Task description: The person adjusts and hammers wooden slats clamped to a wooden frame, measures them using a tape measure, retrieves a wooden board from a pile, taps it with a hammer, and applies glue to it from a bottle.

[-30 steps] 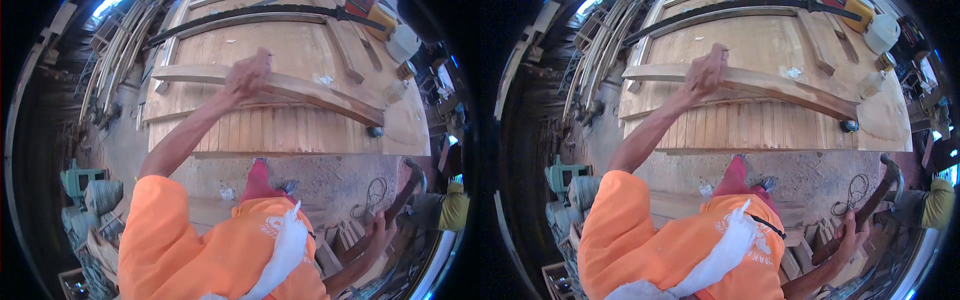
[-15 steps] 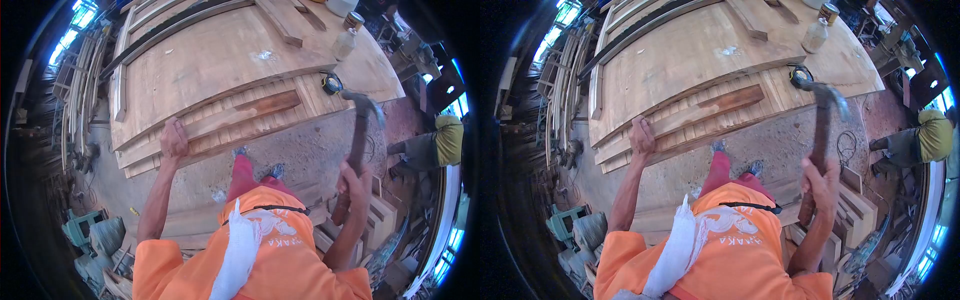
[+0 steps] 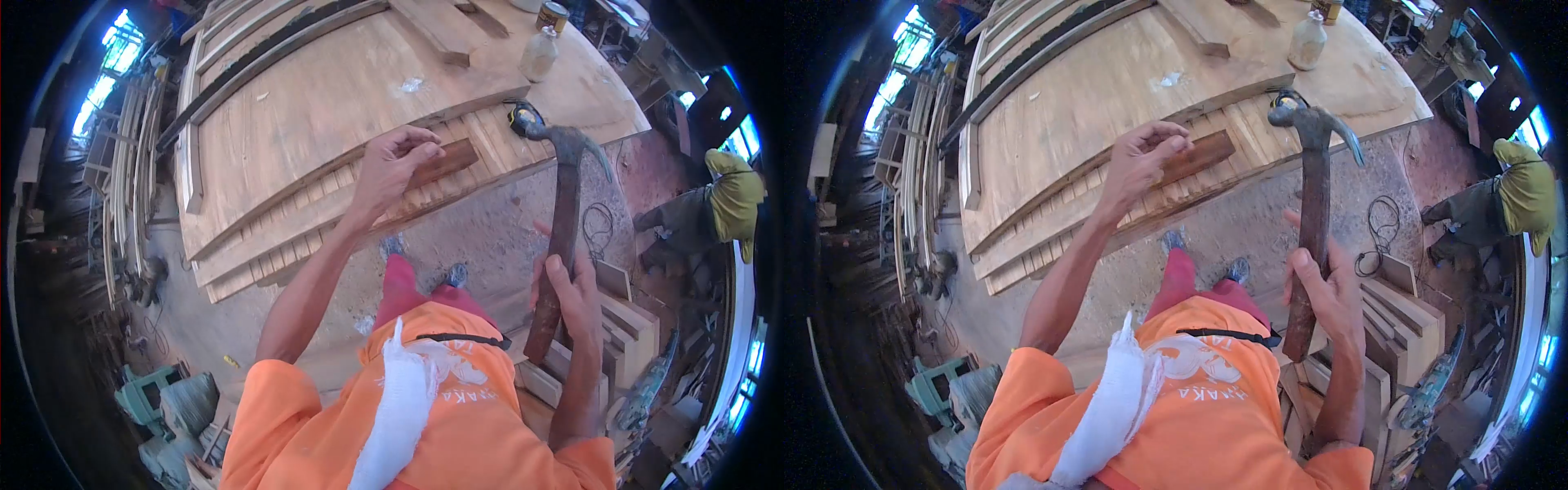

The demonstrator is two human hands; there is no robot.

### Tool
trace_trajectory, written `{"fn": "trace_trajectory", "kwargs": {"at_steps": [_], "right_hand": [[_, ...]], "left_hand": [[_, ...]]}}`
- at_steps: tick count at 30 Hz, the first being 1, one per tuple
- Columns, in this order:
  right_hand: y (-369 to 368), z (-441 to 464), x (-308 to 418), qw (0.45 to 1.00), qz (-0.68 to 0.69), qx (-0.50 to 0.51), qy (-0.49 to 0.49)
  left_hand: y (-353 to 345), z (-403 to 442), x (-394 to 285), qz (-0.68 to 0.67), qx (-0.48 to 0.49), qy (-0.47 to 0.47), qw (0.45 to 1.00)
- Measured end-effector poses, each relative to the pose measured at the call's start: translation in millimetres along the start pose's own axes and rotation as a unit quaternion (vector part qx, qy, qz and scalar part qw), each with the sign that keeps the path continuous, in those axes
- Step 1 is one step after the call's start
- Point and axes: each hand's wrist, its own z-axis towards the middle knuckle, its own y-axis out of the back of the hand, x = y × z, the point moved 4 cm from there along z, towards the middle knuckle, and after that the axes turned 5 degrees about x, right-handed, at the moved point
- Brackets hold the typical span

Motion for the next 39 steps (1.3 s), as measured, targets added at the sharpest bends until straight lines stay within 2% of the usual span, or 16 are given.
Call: {"fn": "trace_trajectory", "kwargs": {"at_steps": [1,2,4,6,11,13,14,16,19,23,26,28,29,31,34,39], "right_hand": [[6.3,-2.7,-7.8,1.000,0.001,-0.004,0.007],[19.1,-5.1,-27.4,0.997,-0.063,-0.020,-0.026],[27.4,-8.8,-43.1,0.988,-0.134,-0.034,-0.062],[27.8,-15.6,-52.9,0.980,-0.176,-0.029,-0.091],[17.5,-22.9,-20.2,0.992,-0.103,-0.028,-0.073],[20.7,-20.6,-5.5,0.962,-0.268,-0.009,-0.057],[18.9,-18.5,-0.7,0.961,-0.271,-0.006,-0.056],[7.5,-13.9,12.8,0.936,-0.351,0.001,0.029],[-5.3,-1.0,23.8,0.929,-0.363,0.022,0.062],[-16.8,11.4,39.3,0.928,-0.364,0.042,0.067],[-19.8,20.3,37.4,0.922,-0.383,0.057,0.006],[-24.3,25.7,34.7,0.899,-0.402,0.065,0.160],[-24.4,26.9,35.7,0.899,-0.403,0.065,0.161],[-26.3,30.3,33.5,0.906,-0.407,0.082,0.084],[-29.5,33.9,31.6,0.903,-0.398,0.082,0.139],[-31.7,35.9,33.9,0.903,-0.401,0.085,0.128]], "left_hand": [[-7.5,12.1,3.5,-0.064,0.043,-0.014,0.997],[-8.9,21.3,7.9,-0.065,0.047,-0.020,0.997],[-12.5,30.2,11.0,0.052,0.039,0.001,0.998],[-13.5,37.9,14.9,0.062,0.049,0.002,0.997],[-20.5,49.6,30.3,0.062,0.092,-0.014,0.994],[-21.7,52.8,29.1,0.125,0.087,-0.044,0.987],[-21.7,53.7,29.9,0.123,0.084,-0.044,0.988],[-24.2,54.8,28.8,0.147,0.091,-0.063,0.983],[-26.6,58.2,30.4,0.142,0.082,-0.105,0.981],[-27.5,61.1,35.2,0.106,0.082,-0.112,0.985],[-28.3,59.6,31.4,0.119,0.076,-0.113,0.983],[-28.7,58.6,31.1,0.131,0.069,-0.120,0.982],[-28.7,58.8,31.0,0.130,0.069,-0.121,0.982],[-27.9,60.0,37.3,0.115,0.078,-0.089,0.986],[-27.5,60.0,38.2,0.144,0.081,-0.089,0.982],[-29.0,61.1,40.6,0.111,0.052,-0.123,0.985]]}}
